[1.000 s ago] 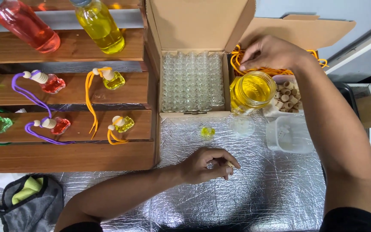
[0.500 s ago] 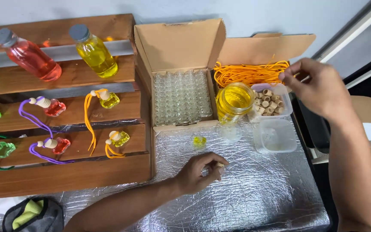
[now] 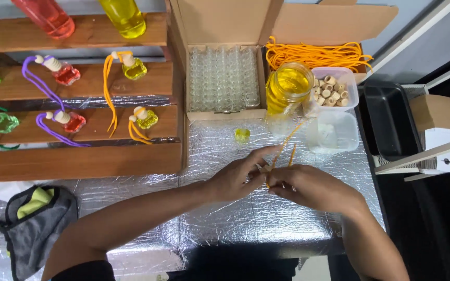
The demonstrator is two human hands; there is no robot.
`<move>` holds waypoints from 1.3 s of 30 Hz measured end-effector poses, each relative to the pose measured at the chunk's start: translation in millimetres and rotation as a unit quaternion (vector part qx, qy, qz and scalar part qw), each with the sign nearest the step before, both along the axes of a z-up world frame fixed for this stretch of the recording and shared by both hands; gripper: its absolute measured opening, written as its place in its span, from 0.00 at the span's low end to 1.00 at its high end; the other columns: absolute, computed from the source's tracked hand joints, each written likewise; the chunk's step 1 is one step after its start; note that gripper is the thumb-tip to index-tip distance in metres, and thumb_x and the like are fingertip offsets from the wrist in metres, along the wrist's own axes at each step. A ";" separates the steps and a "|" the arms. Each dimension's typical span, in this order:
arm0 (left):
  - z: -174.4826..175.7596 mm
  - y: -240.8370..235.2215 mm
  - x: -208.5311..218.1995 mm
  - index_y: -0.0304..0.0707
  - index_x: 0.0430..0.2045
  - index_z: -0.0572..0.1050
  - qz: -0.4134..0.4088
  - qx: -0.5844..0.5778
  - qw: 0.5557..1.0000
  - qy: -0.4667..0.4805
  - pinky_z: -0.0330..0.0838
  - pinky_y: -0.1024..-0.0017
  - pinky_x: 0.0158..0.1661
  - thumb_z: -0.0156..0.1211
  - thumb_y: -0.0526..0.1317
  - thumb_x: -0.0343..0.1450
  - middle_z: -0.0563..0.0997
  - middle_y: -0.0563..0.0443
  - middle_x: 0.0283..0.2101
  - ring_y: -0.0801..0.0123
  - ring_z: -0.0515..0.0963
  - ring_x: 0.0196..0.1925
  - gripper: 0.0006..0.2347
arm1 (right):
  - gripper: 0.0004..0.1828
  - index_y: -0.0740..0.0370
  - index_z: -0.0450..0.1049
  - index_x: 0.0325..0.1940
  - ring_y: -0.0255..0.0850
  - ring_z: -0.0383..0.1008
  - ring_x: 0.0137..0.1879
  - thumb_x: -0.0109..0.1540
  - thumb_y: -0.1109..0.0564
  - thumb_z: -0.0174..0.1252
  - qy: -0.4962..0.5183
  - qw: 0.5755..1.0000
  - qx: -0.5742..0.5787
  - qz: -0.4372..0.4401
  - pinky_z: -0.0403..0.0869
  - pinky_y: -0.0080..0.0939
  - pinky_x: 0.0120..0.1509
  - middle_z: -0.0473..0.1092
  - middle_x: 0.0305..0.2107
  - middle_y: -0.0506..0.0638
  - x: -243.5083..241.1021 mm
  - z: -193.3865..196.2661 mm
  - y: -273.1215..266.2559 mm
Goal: The person is attaching a decorative yellow cord and a wooden cap to a small glass perfume bottle.
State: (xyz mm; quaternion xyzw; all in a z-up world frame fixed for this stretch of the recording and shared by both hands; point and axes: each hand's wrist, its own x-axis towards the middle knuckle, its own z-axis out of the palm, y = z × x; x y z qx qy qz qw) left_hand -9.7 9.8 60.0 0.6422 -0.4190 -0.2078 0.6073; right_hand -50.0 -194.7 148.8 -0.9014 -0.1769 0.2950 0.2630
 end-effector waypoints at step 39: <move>-60.1 33.3 17.1 0.21 0.47 0.73 0.144 -0.178 0.875 0.426 0.85 0.64 0.47 0.65 0.29 0.70 0.82 0.31 0.44 0.57 0.86 0.44 0.13 | 0.11 0.62 0.83 0.41 0.40 0.79 0.30 0.56 0.70 0.65 -0.269 0.903 0.301 -0.143 0.80 0.44 0.43 0.78 0.25 0.50 29.4 -58.7 28.9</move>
